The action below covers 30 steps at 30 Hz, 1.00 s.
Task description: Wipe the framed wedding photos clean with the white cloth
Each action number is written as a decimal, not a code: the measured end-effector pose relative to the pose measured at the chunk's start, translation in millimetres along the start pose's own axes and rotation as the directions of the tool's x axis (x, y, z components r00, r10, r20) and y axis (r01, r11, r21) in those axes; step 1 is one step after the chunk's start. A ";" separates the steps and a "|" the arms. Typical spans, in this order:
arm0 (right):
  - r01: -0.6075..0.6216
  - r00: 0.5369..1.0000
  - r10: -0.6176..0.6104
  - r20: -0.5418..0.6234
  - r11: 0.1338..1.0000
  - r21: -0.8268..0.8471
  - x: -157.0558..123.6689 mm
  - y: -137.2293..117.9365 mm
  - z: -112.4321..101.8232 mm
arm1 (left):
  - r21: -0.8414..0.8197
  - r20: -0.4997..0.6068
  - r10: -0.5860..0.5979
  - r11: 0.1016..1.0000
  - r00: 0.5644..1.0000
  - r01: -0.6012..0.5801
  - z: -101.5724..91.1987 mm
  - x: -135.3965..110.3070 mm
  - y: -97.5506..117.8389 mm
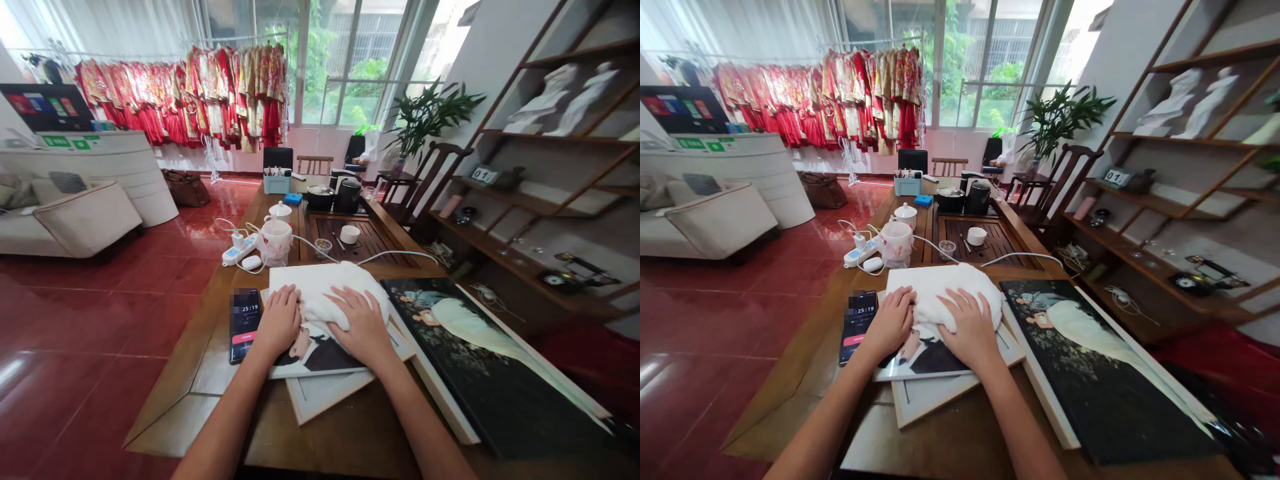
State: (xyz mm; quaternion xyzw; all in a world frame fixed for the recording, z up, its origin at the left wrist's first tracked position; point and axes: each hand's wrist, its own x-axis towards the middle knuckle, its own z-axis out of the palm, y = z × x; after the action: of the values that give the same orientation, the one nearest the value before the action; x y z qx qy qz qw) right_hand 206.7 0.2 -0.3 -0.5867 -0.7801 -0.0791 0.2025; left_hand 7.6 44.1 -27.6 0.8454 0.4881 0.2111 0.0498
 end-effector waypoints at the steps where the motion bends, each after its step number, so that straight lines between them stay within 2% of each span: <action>1: 0.011 1.000 -0.011 0.006 1.000 -0.005 -5.8 -1.1 -2.3 | 0.000 0.000 0.000 1.000 1.000 0.000 0.0 0.0 0.2; 7: 0.098 0.995 -0.096 0.036 0.994 -0.047 -51.7 -6.7 -18.1 | -0.017 -0.007 -0.009 1.000 1.000 0.008 1.6 0.5 -0.6; 10: 0.121 0.992 -0.119 0.036 0.991 -0.062 -63.6 -7.0 -20.4 | -0.019 -0.007 -0.005 1.000 1.000 0.005 2.9 0.6 -1.6; 13: 0.103 0.994 -0.101 0.036 0.993 -0.052 -58.1 -5.6 -18.3 | -0.018 -0.007 0.000 1.000 1.000 0.000 4.1 0.6 -2.5; 23: -0.006 1.000 0.006 -0.005 1.000 -0.003 2.1 8.7 1.9 | -0.005 -0.017 0.006 1.000 1.000 -0.006 2.8 0.6 -2.3; 26: -0.011 1.000 0.010 -0.014 1.000 -0.008 1.4 7.1 3.0 | 0.001 -0.017 0.009 1.000 1.000 -0.009 1.4 0.5 -1.5; 30: -0.004 1.000 0.004 -0.009 1.000 -0.008 -18.2 -0.3 -3.7 | 0.003 -0.018 0.004 1.000 1.000 -0.004 0.6 0.3 -0.4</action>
State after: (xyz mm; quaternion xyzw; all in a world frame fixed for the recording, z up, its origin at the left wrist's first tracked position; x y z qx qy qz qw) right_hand 211.4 -17.3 -4.4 -0.5888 -0.7776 -0.0846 0.2039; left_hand 7.7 44.6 -28.1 0.8445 0.4872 0.2179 0.0439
